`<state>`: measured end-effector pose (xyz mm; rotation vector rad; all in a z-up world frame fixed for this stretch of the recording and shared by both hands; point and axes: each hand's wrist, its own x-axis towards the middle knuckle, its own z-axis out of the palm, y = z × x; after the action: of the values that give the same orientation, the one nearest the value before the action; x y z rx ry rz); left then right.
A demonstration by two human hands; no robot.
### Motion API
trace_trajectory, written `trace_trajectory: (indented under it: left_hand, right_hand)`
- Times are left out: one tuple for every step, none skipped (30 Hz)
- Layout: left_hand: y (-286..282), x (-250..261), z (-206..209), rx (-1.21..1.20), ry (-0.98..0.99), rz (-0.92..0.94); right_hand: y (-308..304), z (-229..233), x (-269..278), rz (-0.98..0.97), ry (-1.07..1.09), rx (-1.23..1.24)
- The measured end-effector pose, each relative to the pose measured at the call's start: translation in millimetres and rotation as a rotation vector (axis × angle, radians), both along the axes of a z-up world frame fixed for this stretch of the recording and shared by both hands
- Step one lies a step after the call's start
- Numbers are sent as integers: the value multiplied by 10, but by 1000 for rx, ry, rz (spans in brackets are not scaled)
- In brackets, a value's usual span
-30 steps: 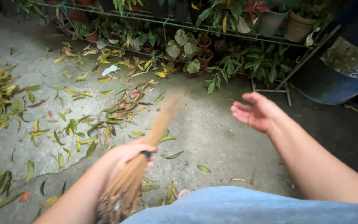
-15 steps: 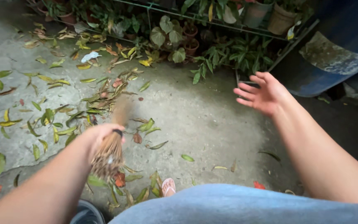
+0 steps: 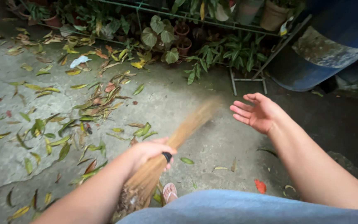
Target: The person sweeps dry leaves on a concrete floor using a stick broom.
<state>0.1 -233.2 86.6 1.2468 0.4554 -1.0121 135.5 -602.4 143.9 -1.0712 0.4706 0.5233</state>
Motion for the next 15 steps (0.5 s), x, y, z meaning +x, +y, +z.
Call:
trace_trajectory:
  left_hand:
    - [12,16,-12,-3,-6,-3]
    - [62,22,-18,-79,22,37]
    - [142,-7,-9,-154,50,79]
    - [312,-70,49,-185,28,131]
    - [601,-163,186,-188,-153,-72]
    - [843,-325,329,-113,-136,36]
    - [1085,-519,451,252,88,209]
    - [1156,-498,432,256,83,209]
    - [1292,-462,357,290,108,296]
    - [1505,-429,197,323,135,384]
    - [1745,-361,-89,339,164,434]
    - [2034,-156,-437,346,186,448]
    - [2417,132,-745,349,202,451]
    - [2763,398,-1031,346,214,449]
    - [3005,517,-1302,349,219,456]
  right_hand:
    - [-7,14,27,-3,-6,-3]
    - [-27,33,48,-27,1,-21]
    - [-23,31,64,-49,10,-37]
    - [-30,27,75,-50,5,-38]
    - [-50,27,99,-54,16,-46]
    - [-71,25,128,-58,27,-54]
    - [-78,-2,130,-59,23,-48]
    - [-81,-26,139,-69,29,-59]
    - [-75,-35,176,-84,34,-68]
    - [-57,-39,228,-88,30,-62]
    - [-47,-59,230,-93,26,-63]
    - [-33,-76,228,-98,21,-65]
    - [6,-87,251,-95,26,-61]
    - [51,-94,269,-90,31,-77]
    - [137,-108,299,-78,31,-89]
